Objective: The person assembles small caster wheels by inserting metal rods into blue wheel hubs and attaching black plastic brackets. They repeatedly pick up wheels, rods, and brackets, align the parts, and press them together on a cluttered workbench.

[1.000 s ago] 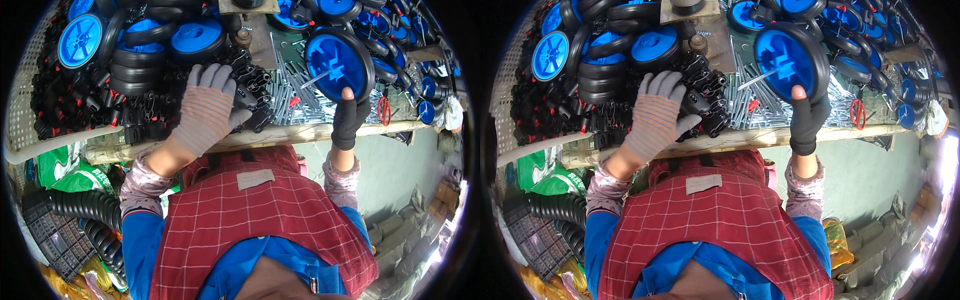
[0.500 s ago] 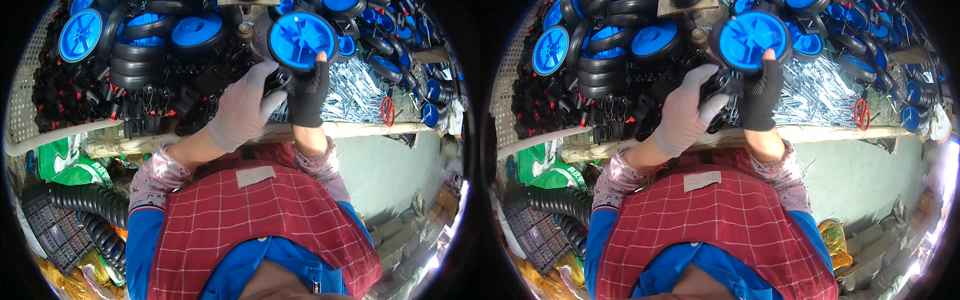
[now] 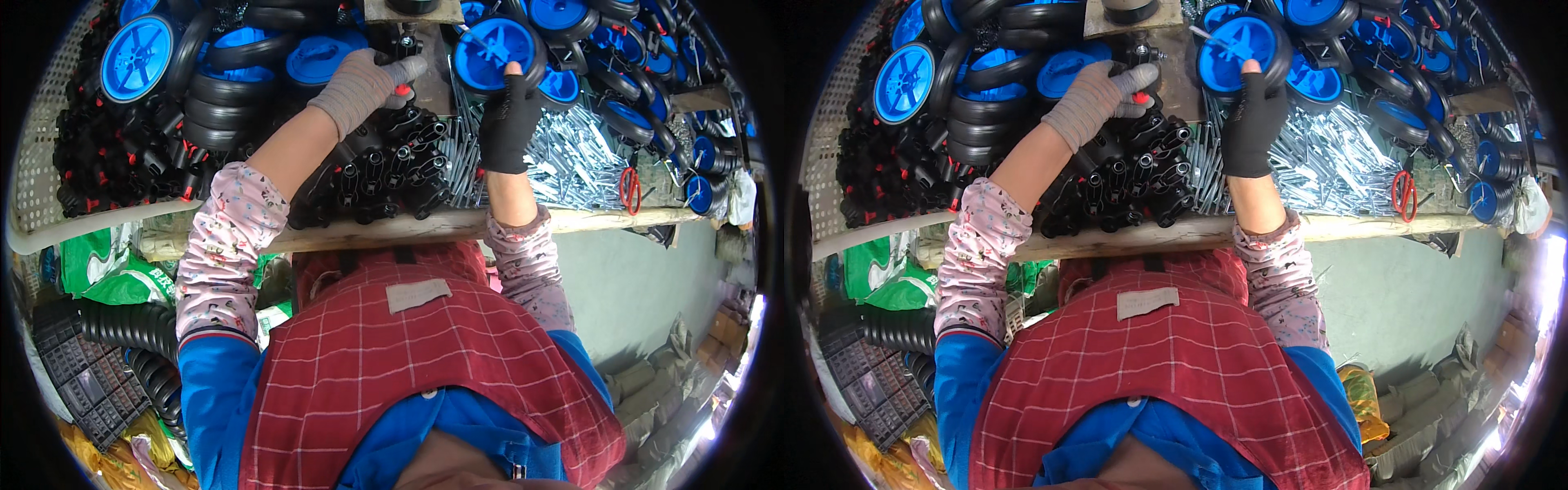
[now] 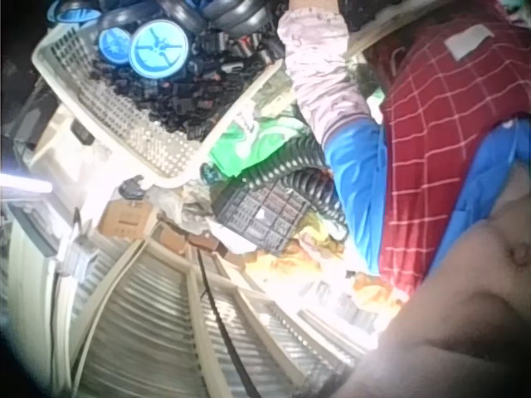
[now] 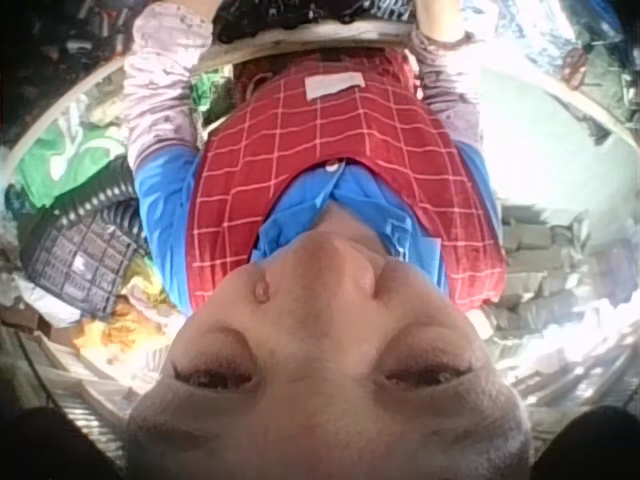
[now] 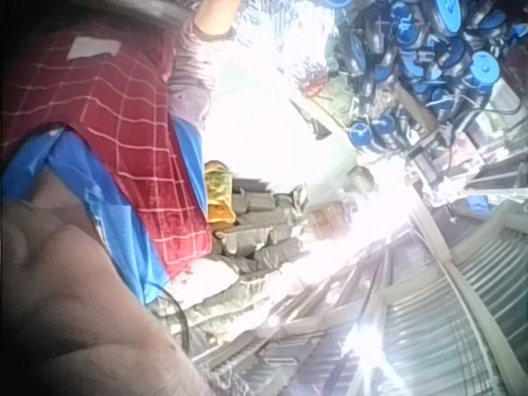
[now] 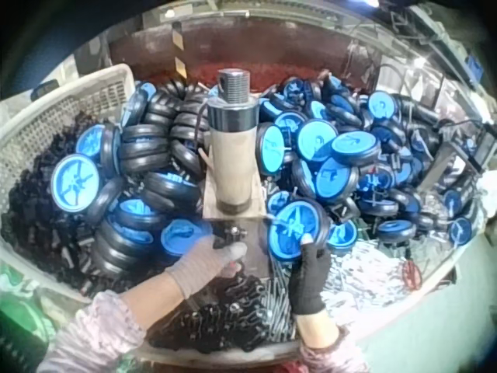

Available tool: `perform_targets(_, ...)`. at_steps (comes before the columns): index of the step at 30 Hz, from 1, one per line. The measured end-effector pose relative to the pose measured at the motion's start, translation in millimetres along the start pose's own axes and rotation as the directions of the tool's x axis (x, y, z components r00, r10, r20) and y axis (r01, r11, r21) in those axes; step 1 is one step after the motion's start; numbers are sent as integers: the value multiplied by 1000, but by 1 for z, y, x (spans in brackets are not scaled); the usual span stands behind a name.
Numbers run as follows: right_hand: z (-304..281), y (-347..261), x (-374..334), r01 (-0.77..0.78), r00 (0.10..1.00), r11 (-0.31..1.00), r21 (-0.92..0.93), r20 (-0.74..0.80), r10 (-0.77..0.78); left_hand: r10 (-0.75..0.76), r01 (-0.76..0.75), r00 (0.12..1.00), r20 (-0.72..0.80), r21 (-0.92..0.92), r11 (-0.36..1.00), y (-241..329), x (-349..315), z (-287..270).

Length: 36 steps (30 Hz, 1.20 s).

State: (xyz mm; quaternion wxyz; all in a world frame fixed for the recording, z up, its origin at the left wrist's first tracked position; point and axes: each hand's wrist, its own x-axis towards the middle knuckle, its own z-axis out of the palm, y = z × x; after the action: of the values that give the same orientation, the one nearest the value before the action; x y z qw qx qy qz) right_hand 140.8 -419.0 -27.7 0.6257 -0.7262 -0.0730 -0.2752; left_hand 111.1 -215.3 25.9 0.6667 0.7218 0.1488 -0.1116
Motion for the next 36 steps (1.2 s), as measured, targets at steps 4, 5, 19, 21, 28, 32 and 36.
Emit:
perform_targets(4,3,4,-7,-258,966,918,301,109,236,-55,52,997,-45,-66,996,-2,5,4)
perform_targets(5,3,3,-7,-283,959,914,292,116,260,-65,63,997,-46,-57,996,-3,4,5)
perform_targets(19,10,-20,0,-190,964,979,69,201,173,-97,94,995,-19,-123,988,1,6,5)
perform_targets(21,9,-22,-1,-144,967,989,-28,208,147,-112,112,994,8,-135,984,1,7,4)
perform_targets(28,7,-20,-2,-157,962,988,-4,228,154,-99,108,994,51,-235,966,-2,8,5)
perform_targets(32,6,-21,1,-72,961,996,-47,264,82,-100,99,995,4,-187,977,1,7,8)
perform_targets(36,9,-26,3,-52,957,998,-24,284,57,-142,139,990,1,-219,966,9,5,10)
